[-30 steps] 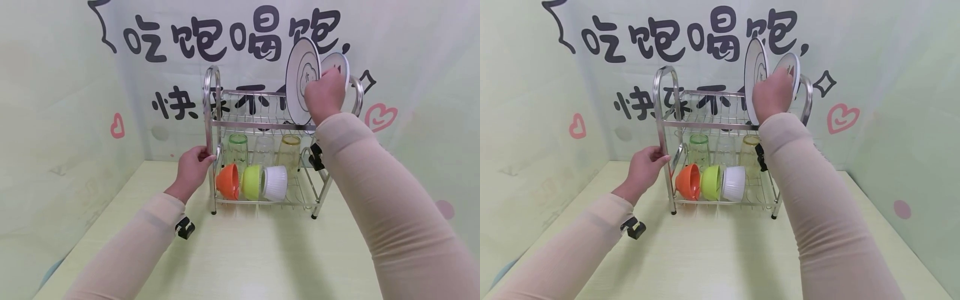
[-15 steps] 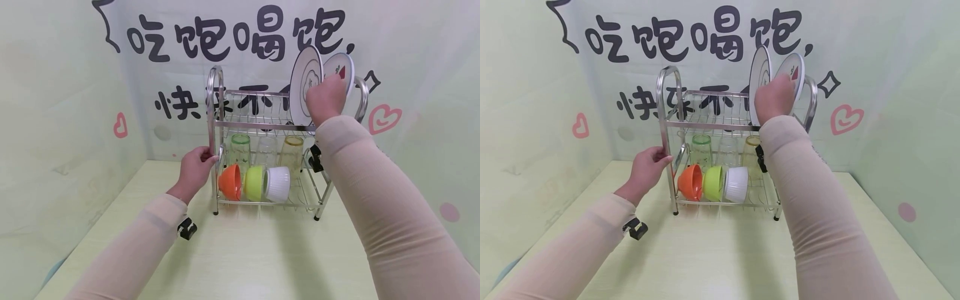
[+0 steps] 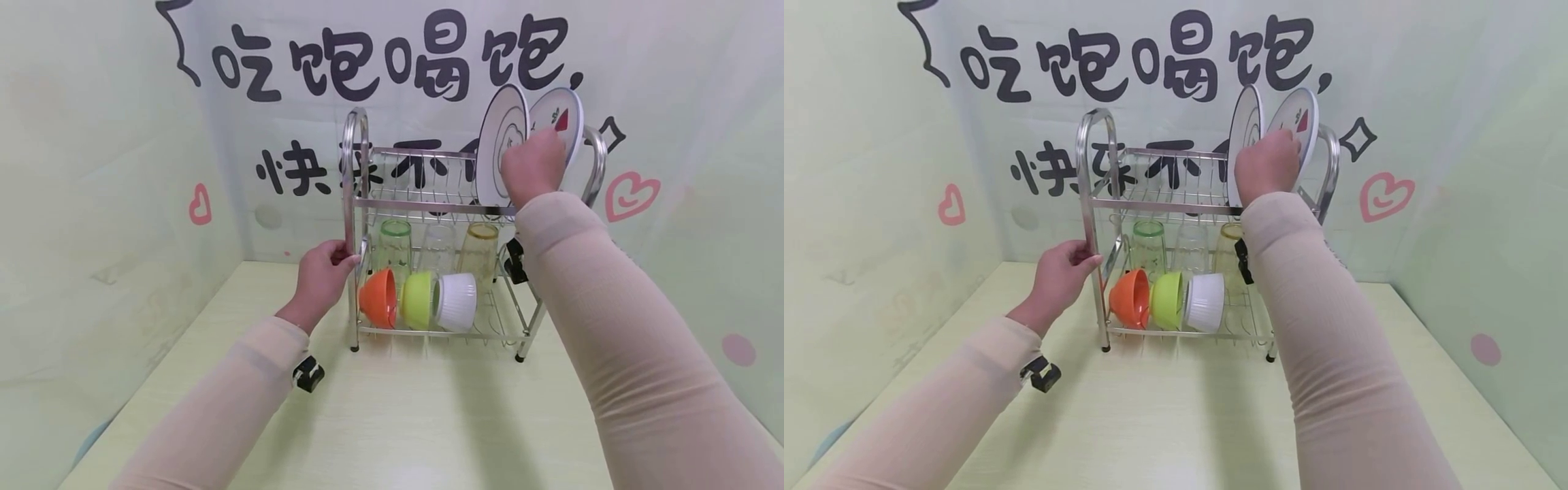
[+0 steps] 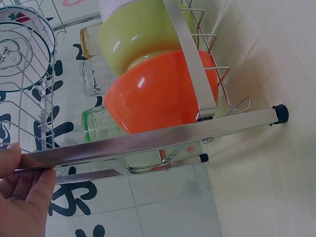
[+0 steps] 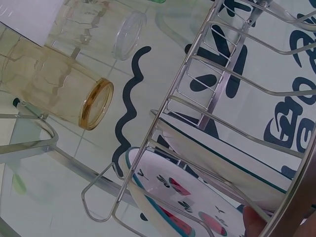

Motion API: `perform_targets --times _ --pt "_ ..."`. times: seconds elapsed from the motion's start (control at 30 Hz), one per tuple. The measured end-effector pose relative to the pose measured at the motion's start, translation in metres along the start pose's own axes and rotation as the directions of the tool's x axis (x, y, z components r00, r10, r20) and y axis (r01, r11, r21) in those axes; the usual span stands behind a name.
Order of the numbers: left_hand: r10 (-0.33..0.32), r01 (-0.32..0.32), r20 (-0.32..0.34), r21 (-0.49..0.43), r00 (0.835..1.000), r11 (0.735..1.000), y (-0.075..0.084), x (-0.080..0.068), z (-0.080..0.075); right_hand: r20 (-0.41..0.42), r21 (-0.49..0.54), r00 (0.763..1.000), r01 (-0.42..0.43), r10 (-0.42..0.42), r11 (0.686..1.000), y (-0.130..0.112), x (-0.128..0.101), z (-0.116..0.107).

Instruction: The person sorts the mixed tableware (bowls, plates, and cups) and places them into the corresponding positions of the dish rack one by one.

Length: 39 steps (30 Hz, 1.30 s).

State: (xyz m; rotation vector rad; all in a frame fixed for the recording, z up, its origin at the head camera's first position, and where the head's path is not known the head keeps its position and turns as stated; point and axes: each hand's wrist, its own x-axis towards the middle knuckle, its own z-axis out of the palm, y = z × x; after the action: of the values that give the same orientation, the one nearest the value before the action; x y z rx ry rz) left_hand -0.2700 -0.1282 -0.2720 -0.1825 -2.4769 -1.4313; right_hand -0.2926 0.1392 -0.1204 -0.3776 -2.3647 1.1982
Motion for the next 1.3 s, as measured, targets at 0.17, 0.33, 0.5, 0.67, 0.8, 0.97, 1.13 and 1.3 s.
perform_targets --times 0.17,0.33,0.5,0.67,0.8,0.97,1.13,1.3 --pt "-0.004 0.004 0.004 -0.001 1.000 1.000 -0.0003 -0.0001 0.0011 0.005 -0.004 1.000 -0.023 0.023 1.000 0.0012 0.0015 0.0006" --pt "0.003 -0.003 0.004 0.003 1.000 1.000 -0.0001 -0.0005 0.0011 0.012 0.008 0.999 -0.034 0.034 0.999 0.0022 0.0027 -0.0002" --pt "0.004 -0.004 0.003 0.002 1.000 1.000 0.0009 -0.0011 0.0011 0.021 0.025 0.998 -0.054 0.053 0.998 0.0034 0.0032 -0.0013" --pt "-0.009 0.009 0.007 -0.002 1.000 1.000 0.0018 -0.0019 0.0006 0.020 0.013 0.998 -0.053 0.053 0.999 0.0041 0.0046 -0.0010" --pt "-0.009 0.009 0.006 -0.008 1.000 1.000 0.0015 -0.0017 0.0006 0.022 0.022 0.998 -0.062 0.061 0.998 0.0040 0.0051 -0.0006" --pt "-0.005 0.005 0.005 -0.015 1.000 1.000 0.0001 -0.0006 0.0014 0.029 0.045 0.997 -0.068 0.067 0.997 0.0041 0.0030 -0.0013" --pt "-0.010 0.010 0.003 -0.014 1.000 1.000 -0.0010 0.0004 0.0016 0.034 0.064 0.996 -0.079 0.077 0.995 0.0042 0.0018 -0.0010" --pt "-0.018 0.018 0.001 -0.015 1.000 1.000 -0.0009 -0.0002 0.0010 0.032 0.068 0.997 -0.072 0.069 0.995 0.0041 0.0014 0.0003"
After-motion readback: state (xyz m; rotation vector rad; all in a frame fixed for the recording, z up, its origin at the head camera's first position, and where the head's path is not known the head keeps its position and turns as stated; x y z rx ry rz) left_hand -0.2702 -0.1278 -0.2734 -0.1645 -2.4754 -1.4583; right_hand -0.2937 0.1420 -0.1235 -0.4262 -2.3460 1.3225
